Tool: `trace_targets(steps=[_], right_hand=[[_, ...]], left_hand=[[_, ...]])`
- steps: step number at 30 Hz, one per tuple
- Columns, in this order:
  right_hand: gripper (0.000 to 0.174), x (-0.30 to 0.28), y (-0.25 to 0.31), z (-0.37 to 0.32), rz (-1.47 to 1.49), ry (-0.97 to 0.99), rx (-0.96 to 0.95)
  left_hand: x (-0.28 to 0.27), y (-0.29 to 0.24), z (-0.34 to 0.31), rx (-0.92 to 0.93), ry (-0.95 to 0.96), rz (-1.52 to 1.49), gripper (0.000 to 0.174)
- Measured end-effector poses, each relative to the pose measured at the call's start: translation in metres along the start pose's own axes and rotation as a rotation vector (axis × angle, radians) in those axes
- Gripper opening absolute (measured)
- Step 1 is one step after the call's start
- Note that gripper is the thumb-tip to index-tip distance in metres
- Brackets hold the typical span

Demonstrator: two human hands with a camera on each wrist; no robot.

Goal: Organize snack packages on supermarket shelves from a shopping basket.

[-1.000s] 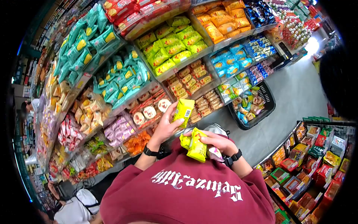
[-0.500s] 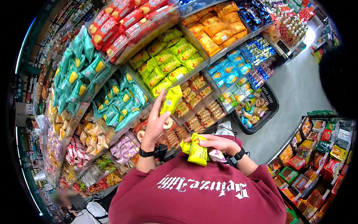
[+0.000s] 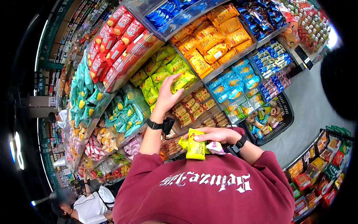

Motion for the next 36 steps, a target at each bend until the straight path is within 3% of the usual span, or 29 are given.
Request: trace_targets(steps=[4, 6, 9, 11, 16, 20, 25, 27, 30, 32, 35, 36], right_hand=[[0.056, -0.014, 0.021, -0.012, -0.021, 0.036, 0.019], [0.056, -0.019, 0.031, -0.016, 0.011, 0.038, 0.034], [0.056, -0.028, 0.044, -0.014, 0.018, 0.046, 0.03], [0.056, -0.029, 0.053, -0.011, 0.013, 0.054, 0.032], [0.057, -0.036, 0.063, -0.008, 0.013, 0.014, 0.005], [0.06, -0.04, 0.061, -0.007, 0.138, -0.114, -0.094], [0.058, -0.039, 0.059, 0.0, 0.416, -0.262, -0.26], [0.055, -0.04, 0.052, 0.006, 0.461, -0.29, -0.319], [0.053, -0.03, 0.04, 0.016, 0.492, -0.385, -0.353], [0.053, -0.024, 0.026, 0.027, 0.49, -0.444, -0.369], [0.051, -0.02, -0.004, 0.043, 0.462, -0.425, -0.241], [0.049, -0.012, -0.012, 0.05, 0.425, -0.511, -0.232]], left_hand=[[-0.003, 0.003, -0.007, -0.067, -0.058, 0.11, 0.053], [-0.006, 0.008, -0.015, -0.239, -0.045, 0.086, 0.047], [-0.005, 0.008, -0.023, -0.321, -0.011, 0.022, 0.043], [0.004, 0.01, -0.026, -0.261, -0.051, -0.01, 0.038], [0.01, 0.012, -0.017, -0.322, -0.043, 0.031, 0.037], [0.01, 0.012, -0.022, -0.229, -0.069, 0.072, 0.038], [-0.017, -0.029, -0.044, -0.165, -0.21, 0.002, 0.04], [-0.018, -0.031, -0.063, -0.163, -0.151, -0.069, 0.04], [-0.009, -0.027, -0.096, -0.011, 0.06, -0.269, 0.044], [-0.001, -0.023, -0.123, 0.011, 0.07, -0.358, 0.05], [0.006, -0.003, -0.162, 0.002, 0.072, -0.464, 0.058], [0.007, 0.004, -0.175, -0.02, 0.076, -0.526, 0.062]])
Point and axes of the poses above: each hand's wrist, its own z-axis towards the middle knuckle, its own x-axis out of the palm, y = z × x, the point moved 3 cm from there along z, towards the middle knuckle, and after that the axes turned 12 degrees about z, right-handed, at the moved point
